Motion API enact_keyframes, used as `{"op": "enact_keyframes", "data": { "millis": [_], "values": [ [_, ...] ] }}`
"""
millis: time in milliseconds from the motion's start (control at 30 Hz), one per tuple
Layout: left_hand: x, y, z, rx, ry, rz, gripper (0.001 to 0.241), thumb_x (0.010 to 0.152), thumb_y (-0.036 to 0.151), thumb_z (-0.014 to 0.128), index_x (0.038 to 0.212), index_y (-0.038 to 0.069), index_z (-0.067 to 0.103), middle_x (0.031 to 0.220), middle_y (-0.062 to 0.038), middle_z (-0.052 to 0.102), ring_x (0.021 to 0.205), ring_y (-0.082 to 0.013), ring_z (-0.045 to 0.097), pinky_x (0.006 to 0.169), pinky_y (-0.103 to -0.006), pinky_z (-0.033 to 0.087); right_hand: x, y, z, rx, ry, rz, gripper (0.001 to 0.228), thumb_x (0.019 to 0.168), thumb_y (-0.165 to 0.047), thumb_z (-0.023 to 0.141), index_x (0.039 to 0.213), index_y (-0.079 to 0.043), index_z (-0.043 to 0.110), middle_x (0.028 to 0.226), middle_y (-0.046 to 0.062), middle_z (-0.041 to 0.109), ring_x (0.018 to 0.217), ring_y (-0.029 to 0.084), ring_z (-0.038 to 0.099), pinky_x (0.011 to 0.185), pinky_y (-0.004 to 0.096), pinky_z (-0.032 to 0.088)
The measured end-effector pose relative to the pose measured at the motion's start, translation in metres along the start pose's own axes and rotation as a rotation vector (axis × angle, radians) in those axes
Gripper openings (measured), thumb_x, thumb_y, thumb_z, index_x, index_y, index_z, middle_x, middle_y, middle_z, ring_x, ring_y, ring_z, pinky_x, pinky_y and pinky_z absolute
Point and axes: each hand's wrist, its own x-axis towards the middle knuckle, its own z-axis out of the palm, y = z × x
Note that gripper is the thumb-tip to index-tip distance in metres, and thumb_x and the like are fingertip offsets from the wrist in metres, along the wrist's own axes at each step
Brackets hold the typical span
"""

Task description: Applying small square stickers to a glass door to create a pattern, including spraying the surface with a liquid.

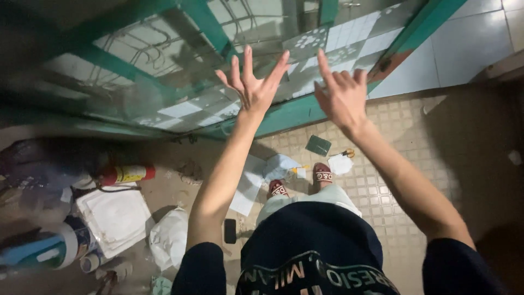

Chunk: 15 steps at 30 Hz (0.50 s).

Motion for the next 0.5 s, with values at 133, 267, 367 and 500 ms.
{"op": "enact_keyframes", "data": {
  "millis": [133, 267, 367, 500],
  "values": [
    [-0.002, -0.003, 0.007, -0.003, -0.042, 0.024, 0.074, 0.079, 0.064, 0.108, 0.137, 0.052, 0.063, 0.161, -0.016, 0.029, 0.157, -0.0364, 0.011, 0.124, -0.0733, 0.007, 0.005, -0.011, 0.008, -0.028, 0.042, -0.038, 0.072, 0.103, -0.022, 0.068, 0.166, -0.012, 0.034, 0.072, -0.005, 0.062, 0.061, 0.017, 0.053, 0.079, 0.036, 0.036],
    [-0.005, -0.005, 0.010, 0.011, -0.083, 0.032, 0.078, 0.085, 0.063, 0.104, 0.144, 0.053, 0.054, 0.167, -0.017, 0.019, 0.159, -0.0370, 0.007, 0.124, -0.0742, -0.001, 0.005, -0.015, 0.018, 0.000, 0.020, -0.033, 0.073, 0.105, -0.022, 0.065, 0.166, -0.004, 0.028, 0.071, -0.003, 0.063, 0.060, 0.017, 0.055, 0.080, 0.035, 0.038],
    [-0.007, -0.006, 0.008, 0.030, -0.136, 0.056, 0.083, 0.089, 0.066, 0.102, 0.150, 0.052, 0.048, 0.168, -0.020, 0.016, 0.159, -0.0402, 0.005, 0.122, -0.0772, -0.003, 0.005, -0.014, 0.026, 0.026, 0.000, -0.053, 0.078, 0.105, -0.021, 0.065, 0.166, 0.001, 0.022, 0.070, -0.002, 0.064, 0.058, 0.018, 0.056, 0.079, 0.035, 0.039],
    [-0.009, -0.007, 0.010, 0.049, -0.178, 0.066, 0.097, 0.089, 0.070, 0.102, 0.157, 0.051, 0.036, 0.170, -0.020, 0.008, 0.160, -0.0419, -0.001, 0.121, -0.0793, -0.005, 0.004, -0.016, 0.030, 0.041, -0.009, -0.059, 0.081, 0.104, -0.021, 0.066, 0.166, 0.003, 0.019, 0.072, 0.000, 0.067, 0.057, 0.019, 0.056, 0.080, 0.036, 0.037]
  ]
}}
